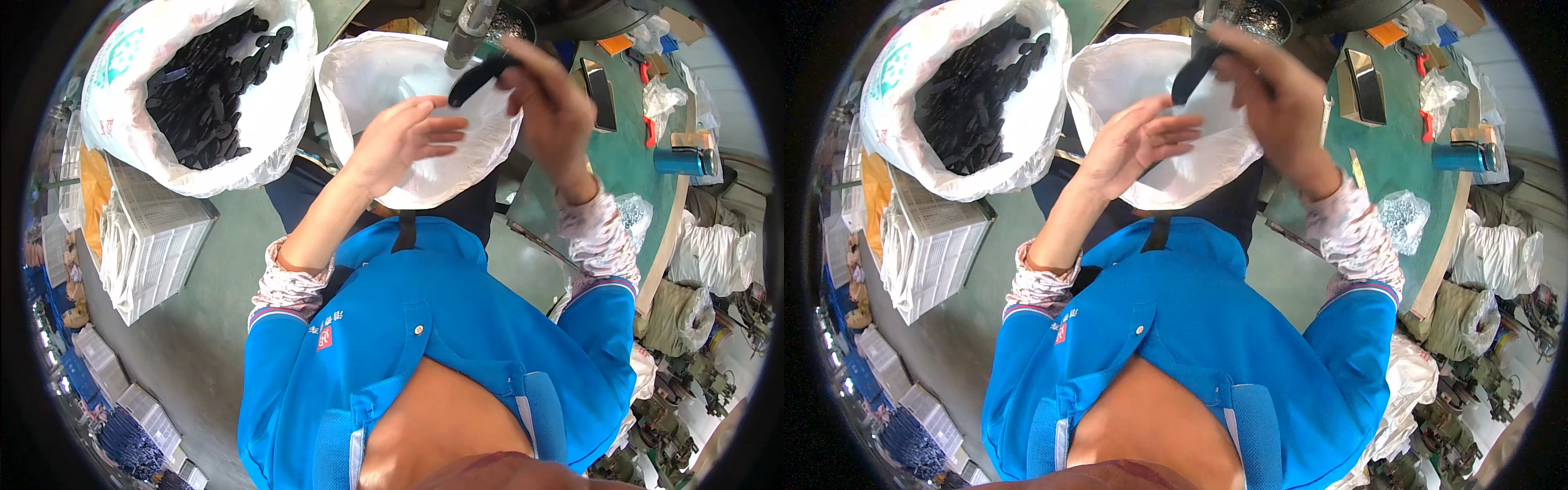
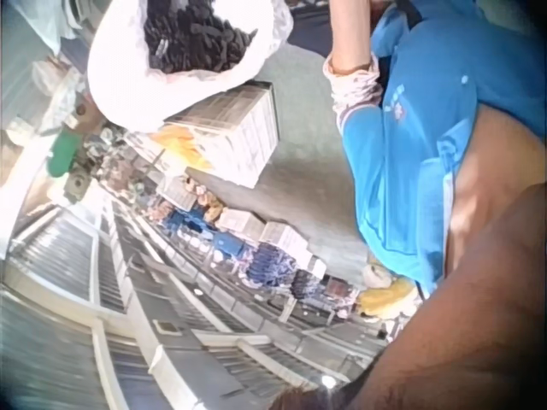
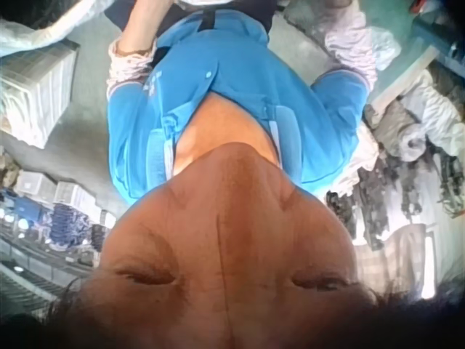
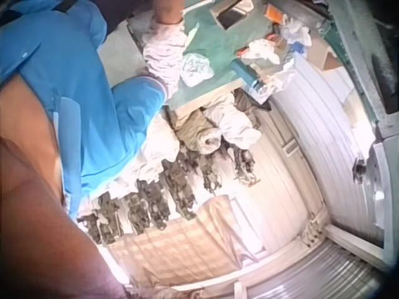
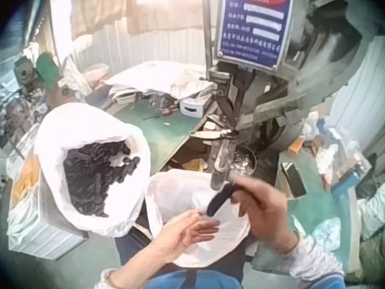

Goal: The person picks black plastic components from a white sack and assembles them by hand, inserting smaller pieces into larger ones. The assembled units are placed into a second white sack. The process is repeated continuously throughout the clip.

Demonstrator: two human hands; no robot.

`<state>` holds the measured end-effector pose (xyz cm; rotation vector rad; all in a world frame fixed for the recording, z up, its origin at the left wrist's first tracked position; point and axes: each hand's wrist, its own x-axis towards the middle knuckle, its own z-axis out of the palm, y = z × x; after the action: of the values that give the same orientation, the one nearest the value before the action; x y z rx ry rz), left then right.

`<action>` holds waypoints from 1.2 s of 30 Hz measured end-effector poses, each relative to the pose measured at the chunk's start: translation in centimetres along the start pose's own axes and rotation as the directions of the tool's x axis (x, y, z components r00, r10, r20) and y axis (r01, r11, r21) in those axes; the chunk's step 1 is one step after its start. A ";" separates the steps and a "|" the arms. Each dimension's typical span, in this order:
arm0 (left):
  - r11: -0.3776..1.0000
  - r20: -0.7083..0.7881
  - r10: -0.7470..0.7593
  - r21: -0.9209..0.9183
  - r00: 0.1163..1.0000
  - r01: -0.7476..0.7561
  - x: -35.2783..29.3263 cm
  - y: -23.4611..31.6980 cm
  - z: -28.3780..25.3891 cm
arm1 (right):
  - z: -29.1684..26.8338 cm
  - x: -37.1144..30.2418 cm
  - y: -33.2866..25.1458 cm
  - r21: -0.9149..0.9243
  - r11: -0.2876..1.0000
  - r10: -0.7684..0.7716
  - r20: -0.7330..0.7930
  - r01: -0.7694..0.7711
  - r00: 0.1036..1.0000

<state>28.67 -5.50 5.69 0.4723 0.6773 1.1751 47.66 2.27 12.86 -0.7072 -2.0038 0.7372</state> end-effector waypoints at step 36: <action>-0.268 0.156 0.674 0.962 0.723 0.043 5.1 3.6 -4.3 | -1.5 5.3 2.3 0.385 0.806 0.398 0.210 -0.450 0.893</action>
<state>24.39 0.46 3.76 1.9707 2.1357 1.0302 46.94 7.91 14.67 -0.8716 -1.7051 1.4667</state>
